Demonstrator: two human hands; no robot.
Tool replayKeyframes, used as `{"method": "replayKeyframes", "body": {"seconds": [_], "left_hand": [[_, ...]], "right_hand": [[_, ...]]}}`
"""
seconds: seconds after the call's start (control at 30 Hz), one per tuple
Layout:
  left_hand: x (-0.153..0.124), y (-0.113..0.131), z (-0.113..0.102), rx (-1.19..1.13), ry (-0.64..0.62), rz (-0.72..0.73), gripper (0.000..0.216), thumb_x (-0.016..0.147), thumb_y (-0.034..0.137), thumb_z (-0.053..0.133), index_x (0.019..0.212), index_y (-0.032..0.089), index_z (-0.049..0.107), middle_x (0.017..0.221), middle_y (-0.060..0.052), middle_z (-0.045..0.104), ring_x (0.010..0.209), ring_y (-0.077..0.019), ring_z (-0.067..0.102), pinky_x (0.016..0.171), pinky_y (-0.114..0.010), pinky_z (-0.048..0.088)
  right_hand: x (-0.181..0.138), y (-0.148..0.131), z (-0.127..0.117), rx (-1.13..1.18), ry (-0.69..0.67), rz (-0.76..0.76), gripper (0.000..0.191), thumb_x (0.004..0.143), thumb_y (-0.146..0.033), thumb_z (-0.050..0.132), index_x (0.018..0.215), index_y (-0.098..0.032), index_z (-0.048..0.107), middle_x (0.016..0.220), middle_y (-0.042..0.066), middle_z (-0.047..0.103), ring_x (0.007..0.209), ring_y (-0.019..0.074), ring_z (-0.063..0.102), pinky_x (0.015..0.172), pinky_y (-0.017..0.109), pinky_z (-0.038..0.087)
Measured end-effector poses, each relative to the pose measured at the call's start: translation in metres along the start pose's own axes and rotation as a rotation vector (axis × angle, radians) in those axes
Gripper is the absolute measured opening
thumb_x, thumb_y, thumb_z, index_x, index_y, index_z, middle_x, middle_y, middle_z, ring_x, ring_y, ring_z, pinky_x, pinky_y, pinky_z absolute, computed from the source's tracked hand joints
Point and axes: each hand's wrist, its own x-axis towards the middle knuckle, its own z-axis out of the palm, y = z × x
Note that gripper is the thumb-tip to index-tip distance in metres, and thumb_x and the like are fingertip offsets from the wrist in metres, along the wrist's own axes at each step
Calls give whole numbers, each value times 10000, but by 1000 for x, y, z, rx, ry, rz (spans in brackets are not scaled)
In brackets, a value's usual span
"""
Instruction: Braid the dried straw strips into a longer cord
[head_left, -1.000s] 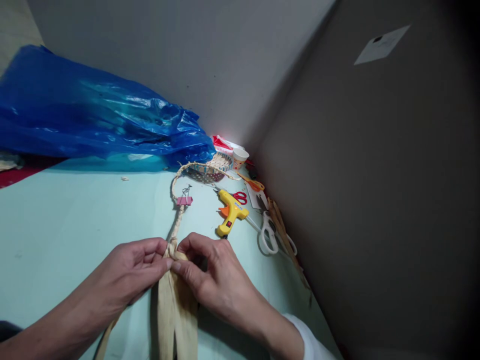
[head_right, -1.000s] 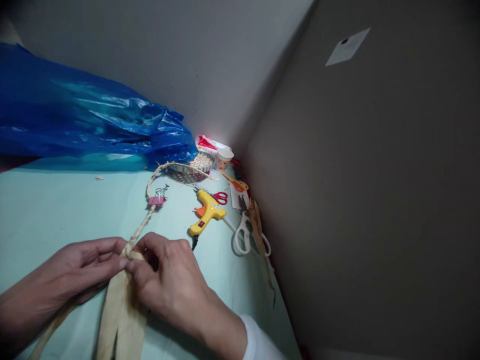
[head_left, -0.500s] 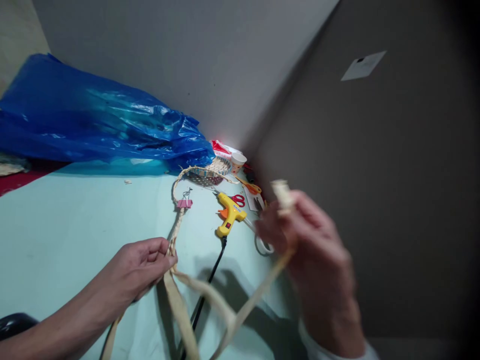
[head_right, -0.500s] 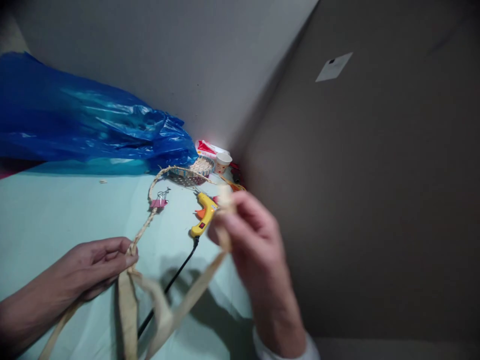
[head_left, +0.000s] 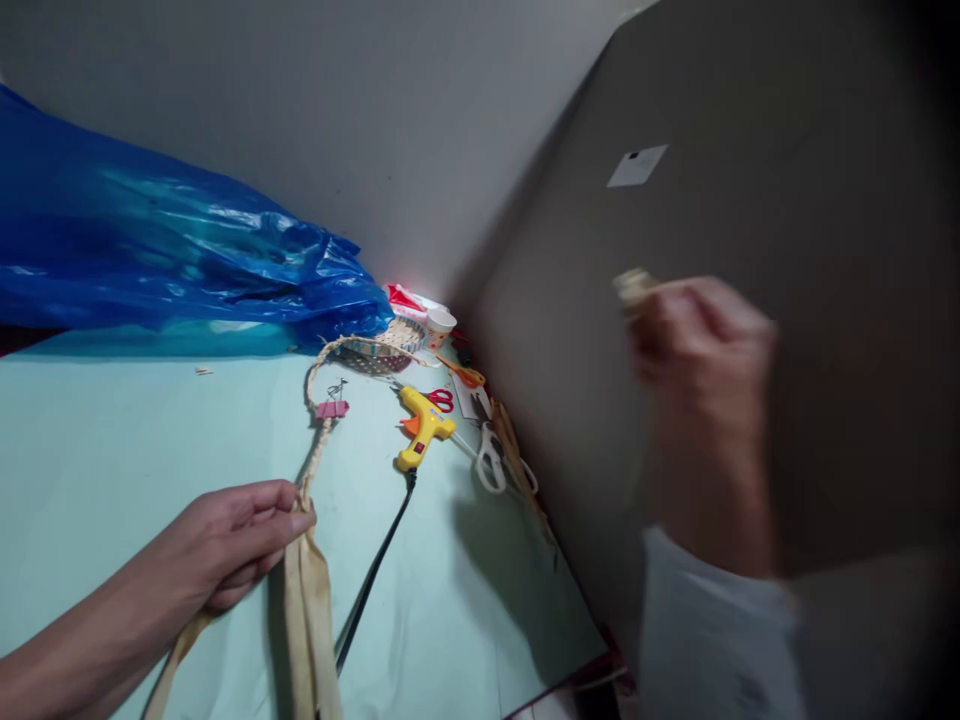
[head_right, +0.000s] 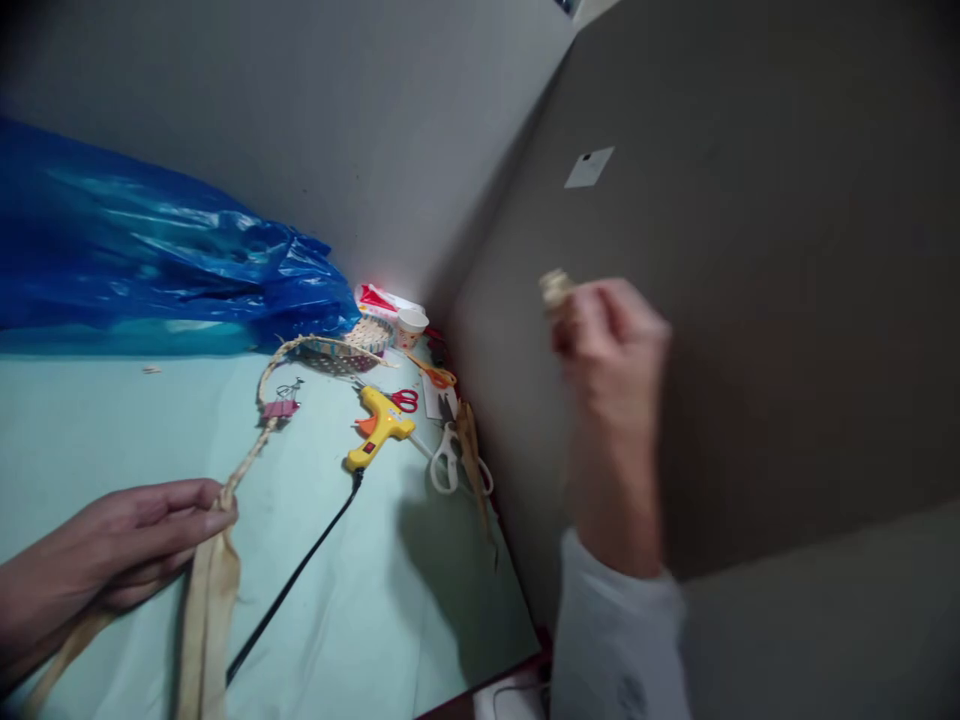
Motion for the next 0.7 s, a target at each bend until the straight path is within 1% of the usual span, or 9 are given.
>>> {"method": "replayKeyframes", "body": {"seconds": [0.07,0.1,0.17,0.27,0.33,0.43,0.5,0.6,0.7], "left_hand": [[2,-2,-3,-50,-12,-10,434,728,541,899,760,195,639,620,126,295,554,-50,86,490,-201,44],[2,-2,-4,-75,-15,-14,443,737,559,896,769,193,649,621,129,280,558,-48,70,489,-195,38],[2,-1,-5,-112,-28,-27,446,730,565,903,778,189,668,607,130,296,550,-41,64,481,-187,41],[-2,3,-3,-120,-30,-27,385,679,462,934,771,181,687,595,126,336,540,-39,84,469,-192,51],[-3,4,-2,-102,-17,-16,348,677,414,925,780,182,688,598,127,335,550,-47,92,480,-200,58],[-3,3,-1,-83,10,-37,404,678,497,914,797,194,674,601,123,359,557,-56,97,497,-212,76],[-1,3,0,-76,18,-45,447,651,548,911,789,200,666,604,106,409,546,-58,129,497,-215,98],[-1,8,4,-65,39,-41,473,591,541,928,779,211,647,599,99,423,539,-64,168,484,-210,118],[-4,13,7,-43,44,-39,526,560,582,939,805,208,661,587,106,407,537,-62,185,476,-199,123]], "right_hand": [[-6,0,40,-218,-20,87,326,1077,-224,447,817,-195,641,760,79,646,725,222,589,633,328,398],[-11,1,60,-293,-96,132,275,1029,-154,496,799,-178,643,749,95,655,739,237,609,668,336,409],[-24,2,91,-354,-181,141,169,949,-66,560,852,-139,678,875,169,716,875,287,655,776,370,445],[-51,-16,110,-361,-274,97,164,929,-40,578,993,-115,710,1143,239,730,1075,320,649,939,406,454],[-74,-43,109,-260,-367,41,180,978,-86,561,1046,-148,716,1133,177,747,1031,273,662,931,365,473],[-110,-91,108,355,-753,12,140,1022,-302,656,1066,-182,711,1030,79,765,884,199,681,807,289,490],[-129,-112,113,564,-930,80,215,990,-403,723,994,-191,688,891,23,731,789,164,650,710,253,454],[-140,-118,123,738,-966,212,241,952,-389,766,1011,-183,657,799,-26,660,711,127,584,647,228,409],[-136,-105,126,786,-921,245,132,969,-305,704,953,-178,673,761,-33,620,695,117,536,653,233,386]]}}
